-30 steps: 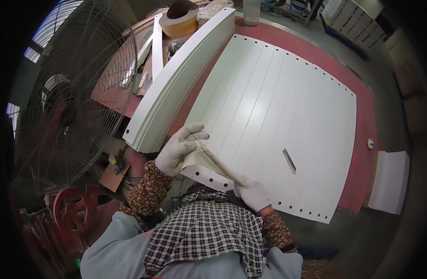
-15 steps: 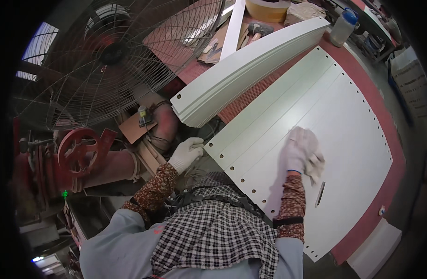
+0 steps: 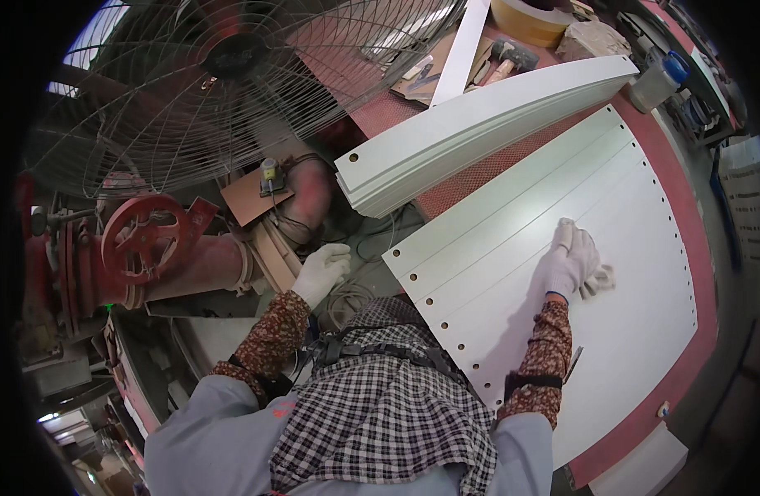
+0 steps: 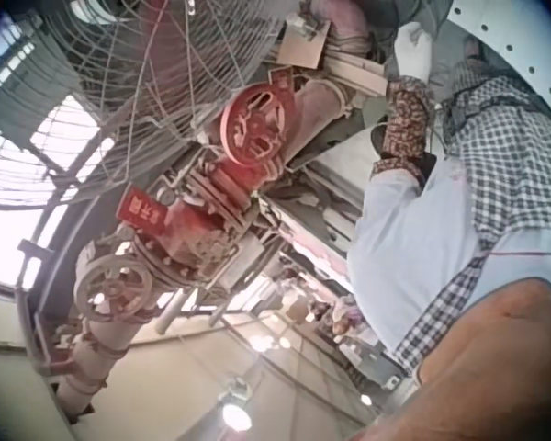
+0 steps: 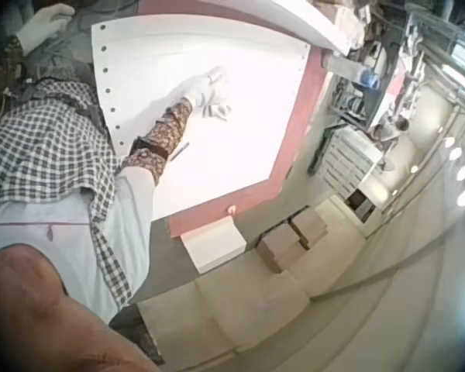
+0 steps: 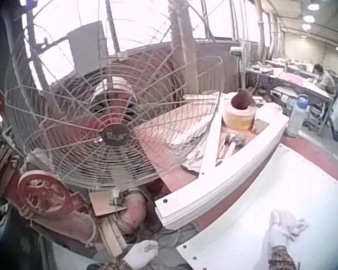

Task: Assembling slatted white furniture panels and cleaning the surface with a cloth.

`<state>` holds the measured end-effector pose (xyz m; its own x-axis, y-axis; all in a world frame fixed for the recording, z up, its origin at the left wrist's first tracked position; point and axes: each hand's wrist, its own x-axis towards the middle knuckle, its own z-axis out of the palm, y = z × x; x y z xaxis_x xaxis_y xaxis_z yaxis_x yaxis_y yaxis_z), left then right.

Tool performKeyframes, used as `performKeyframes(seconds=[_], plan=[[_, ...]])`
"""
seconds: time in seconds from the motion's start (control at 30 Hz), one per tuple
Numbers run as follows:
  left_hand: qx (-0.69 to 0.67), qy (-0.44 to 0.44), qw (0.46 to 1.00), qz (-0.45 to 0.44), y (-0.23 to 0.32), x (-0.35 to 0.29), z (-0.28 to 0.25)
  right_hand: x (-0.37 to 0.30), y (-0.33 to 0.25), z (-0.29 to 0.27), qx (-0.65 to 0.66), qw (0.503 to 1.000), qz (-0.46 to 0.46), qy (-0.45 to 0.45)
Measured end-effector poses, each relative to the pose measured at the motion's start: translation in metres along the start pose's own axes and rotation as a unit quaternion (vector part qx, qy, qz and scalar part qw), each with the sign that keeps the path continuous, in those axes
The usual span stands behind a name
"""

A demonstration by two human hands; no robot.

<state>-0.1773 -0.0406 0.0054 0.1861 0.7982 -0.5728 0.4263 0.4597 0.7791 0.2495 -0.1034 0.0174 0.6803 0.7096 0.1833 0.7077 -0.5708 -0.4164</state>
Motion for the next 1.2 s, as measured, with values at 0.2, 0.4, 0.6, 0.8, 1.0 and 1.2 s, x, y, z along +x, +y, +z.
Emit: performKeyframes(seconds=[0.2,0.4,0.6,0.8,1.0,1.2], plan=[[0.008,-0.055,0.996,0.075,0.000,0.026,0.029,-0.086,-0.074,0.060,0.136,0.881,-0.446,-0.084],[0.094,-0.118,0.972,0.181,0.052,0.040,0.091,-0.061,0.051,0.102,0.455,0.875,-0.053,-0.157],[0.243,-0.084,0.901,0.350,0.098,0.069,0.155,0.033,0.104,-0.013,-0.113,0.993,-0.010,0.031],[0.378,0.028,0.838,0.393,0.118,0.145,0.249,-0.007,0.000,0.030,0.042,0.906,-0.403,-0.126],[0.465,0.047,0.798,0.379,0.129,0.129,0.263,0.093,0.152,0.002,-0.203,0.966,-0.133,0.089],[0.490,0.056,0.773,0.398,0.138,0.130,0.272,0.224,0.234,-0.005,-0.134,0.983,0.114,0.044]])
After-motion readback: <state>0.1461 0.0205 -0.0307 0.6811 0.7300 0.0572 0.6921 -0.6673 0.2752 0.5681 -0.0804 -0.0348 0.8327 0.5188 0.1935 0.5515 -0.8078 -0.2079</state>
